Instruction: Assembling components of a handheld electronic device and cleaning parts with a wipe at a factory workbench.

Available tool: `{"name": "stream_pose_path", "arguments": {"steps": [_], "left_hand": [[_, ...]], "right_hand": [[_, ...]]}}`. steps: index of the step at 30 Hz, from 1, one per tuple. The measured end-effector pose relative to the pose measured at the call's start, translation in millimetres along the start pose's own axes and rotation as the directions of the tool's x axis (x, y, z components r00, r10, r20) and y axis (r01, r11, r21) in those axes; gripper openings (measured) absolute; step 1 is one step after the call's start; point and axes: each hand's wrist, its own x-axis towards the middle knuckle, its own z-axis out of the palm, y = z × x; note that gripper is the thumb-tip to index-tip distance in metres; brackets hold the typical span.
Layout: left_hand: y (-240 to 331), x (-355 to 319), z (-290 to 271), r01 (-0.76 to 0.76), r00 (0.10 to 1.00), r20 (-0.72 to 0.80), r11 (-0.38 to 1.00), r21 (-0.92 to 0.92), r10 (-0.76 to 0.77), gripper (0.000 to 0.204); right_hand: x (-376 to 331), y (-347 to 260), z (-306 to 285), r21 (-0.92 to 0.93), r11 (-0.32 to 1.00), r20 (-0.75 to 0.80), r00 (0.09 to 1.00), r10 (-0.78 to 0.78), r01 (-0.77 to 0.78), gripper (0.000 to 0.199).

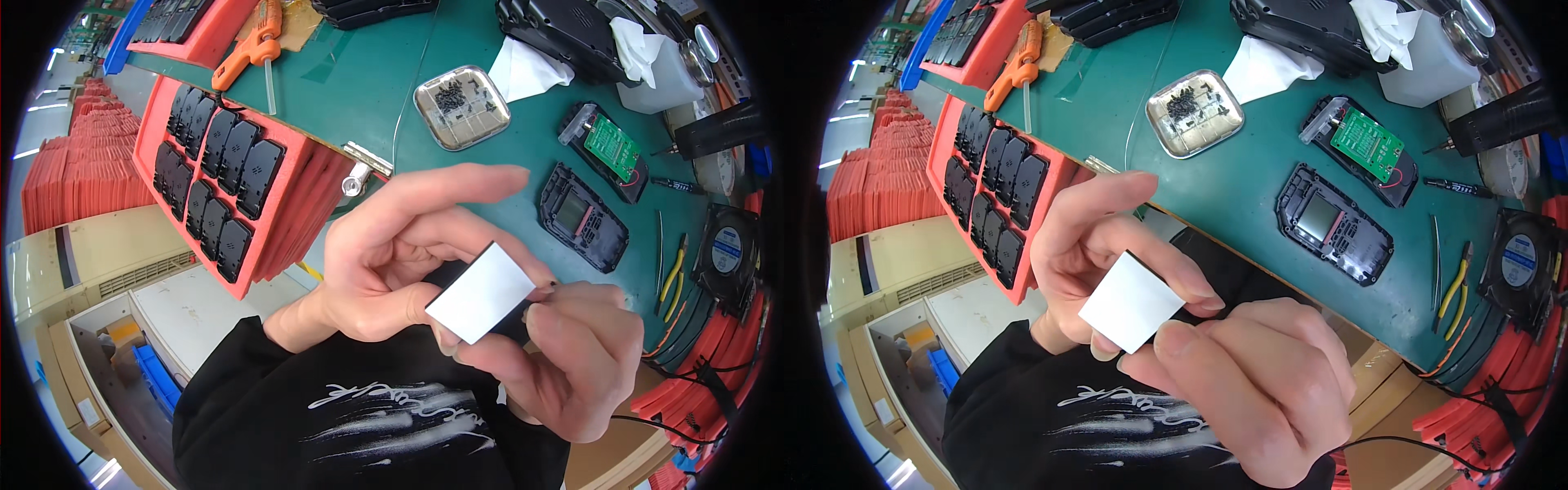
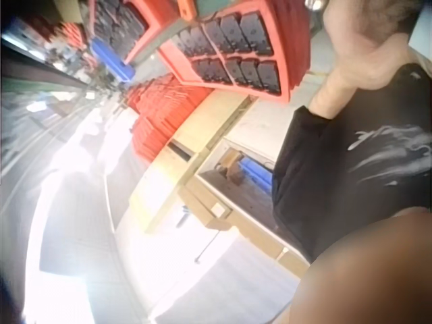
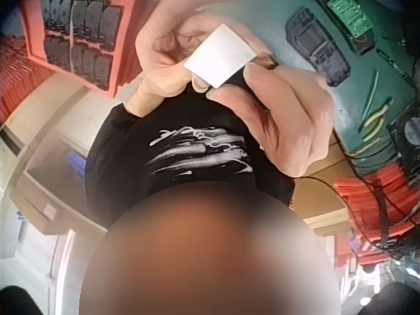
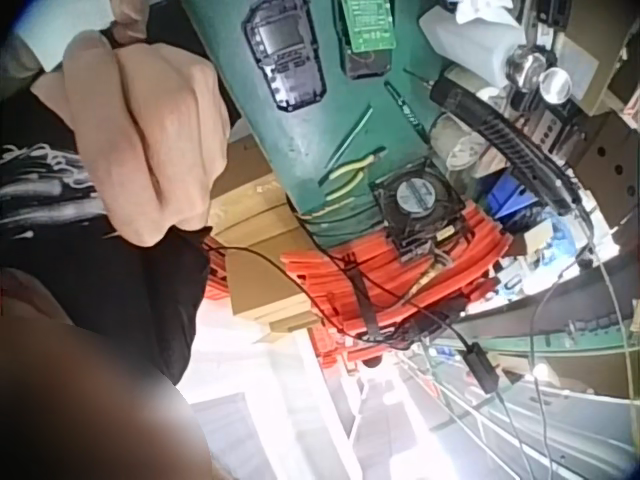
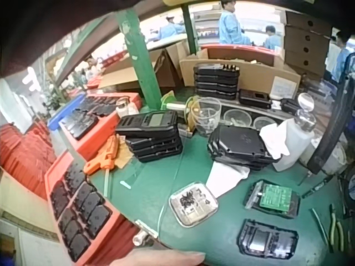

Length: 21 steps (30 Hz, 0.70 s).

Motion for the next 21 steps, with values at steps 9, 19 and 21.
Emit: {"name": "stream_pose_path", "arguments": {"steps": [9, 19, 21], "left_hand": [[-2.9, 1.1, 0.0, -0.018, 1.000, 0.020, 0.996, 0.082, 0.017, 0.101], [-7.7, 0.3, 0.2, -0.068, 0.997, 0.031, 0.987, 0.143, 0.064, 0.098], [-8.0, 0.4, -0.4, -0.053, 0.998, 0.028, 0.993, 0.110, 0.050, 0.092]], "right_hand": [[1.5, 3.1, -2.9, 0.002, 1.000, 0.003, 1.000, 0.012, -0.012, 0.049], [-0.9, 4.2, -10.1, -0.027, 0.998, 0.033, 0.998, 0.060, -0.059, 0.048], [0.8, 4.7, -12.6, -0.009, 0.998, 0.050, 0.997, 0.063, -0.063, 0.047]]}}
